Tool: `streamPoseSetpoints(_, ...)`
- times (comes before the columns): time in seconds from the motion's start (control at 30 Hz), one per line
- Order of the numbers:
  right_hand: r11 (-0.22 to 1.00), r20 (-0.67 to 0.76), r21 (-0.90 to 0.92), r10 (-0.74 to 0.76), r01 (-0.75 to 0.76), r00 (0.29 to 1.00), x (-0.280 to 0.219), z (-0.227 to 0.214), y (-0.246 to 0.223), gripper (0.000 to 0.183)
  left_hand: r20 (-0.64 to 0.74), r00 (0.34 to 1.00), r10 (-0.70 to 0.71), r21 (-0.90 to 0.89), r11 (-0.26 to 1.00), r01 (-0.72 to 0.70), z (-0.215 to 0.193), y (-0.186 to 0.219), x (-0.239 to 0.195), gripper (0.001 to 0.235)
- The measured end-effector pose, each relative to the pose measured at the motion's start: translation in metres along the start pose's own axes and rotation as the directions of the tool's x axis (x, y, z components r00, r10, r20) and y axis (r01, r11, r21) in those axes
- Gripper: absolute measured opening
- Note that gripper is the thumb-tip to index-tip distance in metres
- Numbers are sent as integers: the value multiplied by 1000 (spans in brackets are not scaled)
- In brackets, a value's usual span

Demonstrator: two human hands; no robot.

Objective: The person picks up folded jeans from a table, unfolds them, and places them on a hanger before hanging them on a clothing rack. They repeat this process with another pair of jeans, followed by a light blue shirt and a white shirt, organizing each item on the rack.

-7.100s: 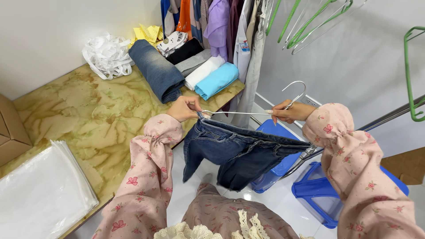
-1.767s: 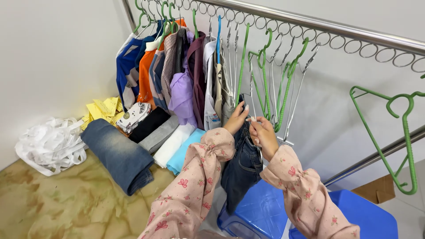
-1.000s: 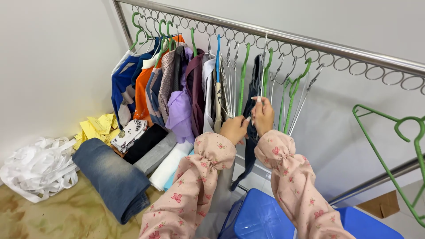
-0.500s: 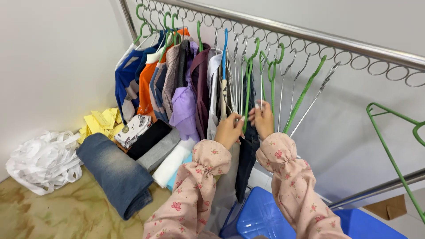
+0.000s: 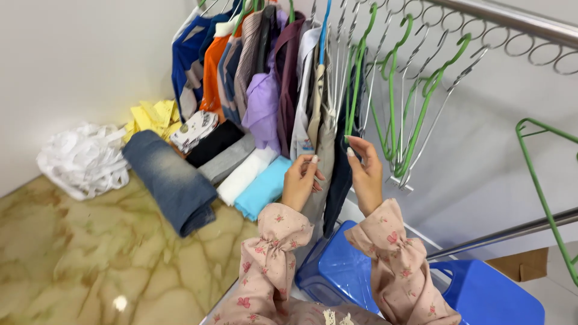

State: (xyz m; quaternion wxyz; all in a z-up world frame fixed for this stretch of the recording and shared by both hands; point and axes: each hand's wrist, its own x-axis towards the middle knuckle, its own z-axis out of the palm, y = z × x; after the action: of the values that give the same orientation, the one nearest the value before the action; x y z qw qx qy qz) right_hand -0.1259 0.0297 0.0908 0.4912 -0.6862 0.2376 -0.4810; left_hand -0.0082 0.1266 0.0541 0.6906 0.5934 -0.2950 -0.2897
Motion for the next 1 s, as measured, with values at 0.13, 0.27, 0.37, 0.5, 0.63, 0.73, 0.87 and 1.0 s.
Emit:
streamPoseSetpoints(0.13,975,83,125,173,-182,982,-36,-4,-30,25,-85,994,-63,-95,994,55,-18,-17,-47,25)
streamPoseSetpoints(0.27,916,118,303,240,-265,964,-76,0,-12,19,-192,974,-124,-176,980,90,-37,-42,-95,25)
streamPoseSetpoints(0.37,797,230,437,348,-416,909,-109,9,0,14,-271,948,-165,-206,972,111,-51,-61,-131,24)
streamPoseSetpoints(0.5,637,358,509,455,-579,816,-153,20,16,13,-363,901,-239,-249,956,153,-75,-82,-180,23)
streamPoseSetpoints(0.63,546,436,486,525,-682,731,-187,34,12,12,-432,860,-273,-262,950,170,-111,-106,-208,22)
streamPoseSetpoints(0.73,439,495,489,572,-754,654,-202,49,13,12,-481,826,-294,-291,942,166,-148,-132,-212,24)
streamPoseSetpoints(0.87,398,494,489,607,-776,623,-203,72,25,20,-598,744,-299,-313,941,127,-212,-179,-202,21)
streamPoseSetpoints(1.0,445,402,534,615,-719,679,-185,95,35,30,-671,690,-271,-252,959,132,-271,-184,-181,21)
